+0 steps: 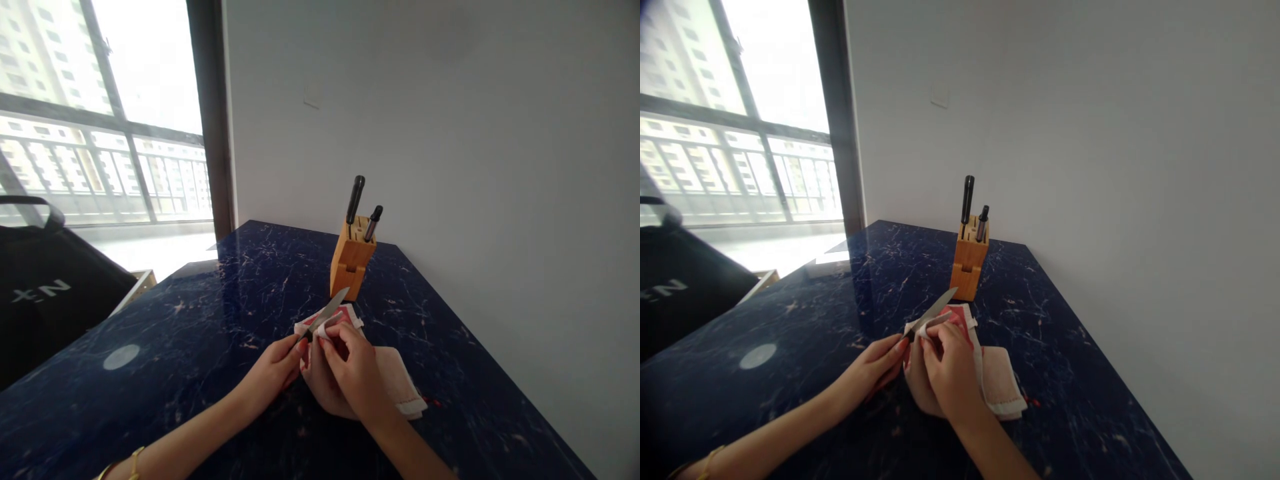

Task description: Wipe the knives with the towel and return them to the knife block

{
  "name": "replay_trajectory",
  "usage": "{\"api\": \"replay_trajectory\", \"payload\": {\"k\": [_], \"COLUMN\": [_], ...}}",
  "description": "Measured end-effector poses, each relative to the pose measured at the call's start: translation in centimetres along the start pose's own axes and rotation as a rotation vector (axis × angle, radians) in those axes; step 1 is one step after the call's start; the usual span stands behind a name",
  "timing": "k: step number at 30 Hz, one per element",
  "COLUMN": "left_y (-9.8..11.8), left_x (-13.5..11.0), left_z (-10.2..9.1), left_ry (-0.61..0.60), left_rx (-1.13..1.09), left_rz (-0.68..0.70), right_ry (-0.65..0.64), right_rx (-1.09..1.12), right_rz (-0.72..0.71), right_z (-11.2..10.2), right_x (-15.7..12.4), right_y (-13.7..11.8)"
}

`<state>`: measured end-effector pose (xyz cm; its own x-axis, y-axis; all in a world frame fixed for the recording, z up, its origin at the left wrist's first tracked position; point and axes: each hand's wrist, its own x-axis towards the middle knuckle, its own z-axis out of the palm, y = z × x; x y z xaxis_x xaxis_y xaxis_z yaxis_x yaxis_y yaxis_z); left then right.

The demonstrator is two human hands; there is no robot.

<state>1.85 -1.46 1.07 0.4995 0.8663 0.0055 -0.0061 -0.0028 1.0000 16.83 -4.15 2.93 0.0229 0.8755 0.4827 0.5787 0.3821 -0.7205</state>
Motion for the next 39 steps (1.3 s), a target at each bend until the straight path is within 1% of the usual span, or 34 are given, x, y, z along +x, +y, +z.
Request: {"api": "replay_trajectory", "payload": {"k": [2, 5, 9, 11, 14, 17, 20, 22, 24, 29, 31, 37, 39], "left_y": [-0.4, -0.6, 0.4, 0.8, 0.9, 0.7, 0.3, 0.0, -0.4, -1.4, -1.5, -1.1, -1.0], "left_x": [0.1, 0.1, 0.0, 0.0, 0.1, 0.3, 0.2, 0.1, 0.0, 0.0, 0.0, -0.1, -0.1], "left_z": [0.0, 0.0, -0.4, -0.7, -1.3, -1.5, -1.2, -0.8, -0.5, -0.3, -0.3, -0.2, -0.2], "left_ry": [-0.029, -0.034, 0.039, 0.057, 0.067, 0.072, 0.029, -0.021, -0.058, -0.070, -0.076, -0.086, -0.084], "left_rx": [-0.001, 0.025, 0.051, 0.073, 0.123, 0.160, 0.187, 0.195, 0.186, 0.147, 0.142, 0.173, 0.177], "left_rz": [0.001, -0.008, 0.028, 0.056, 0.072, 0.055, 0.009, -0.008, -0.020, -0.040, -0.041, -0.064, -0.065], "right_ry": [-0.003, -0.021, -0.041, -0.033, 0.028, 0.116, 0.175, 0.154, 0.098, -0.038, -0.042, 0.063, 0.041], "right_rx": [-0.003, -0.001, -0.015, -0.018, 0.001, 0.056, 0.088, 0.089, 0.071, -0.006, -0.012, -0.013, -0.002], "right_rz": [-0.023, -0.020, 0.007, 0.013, 0.040, 0.094, 0.104, 0.083, 0.054, 0.006, 0.005, 0.041, 0.044], "right_z": [0.0, 0.0, 0.1, 0.0, -0.7, -1.5, -1.8, -1.5, -1.0, -0.1, -0.2, -0.9, -0.8], "right_x": [0.0, 0.0, 0.0, 0.1, 0.3, 0.5, 0.7, 0.6, 0.4, 0.2, 0.2, 0.6, 0.6], "right_y": [0.0, 0.0, 0.2, 0.1, 0.0, 0.0, 0.2, 0.3, 0.4, 0.2, 0.3, 0.8, 0.7]}}
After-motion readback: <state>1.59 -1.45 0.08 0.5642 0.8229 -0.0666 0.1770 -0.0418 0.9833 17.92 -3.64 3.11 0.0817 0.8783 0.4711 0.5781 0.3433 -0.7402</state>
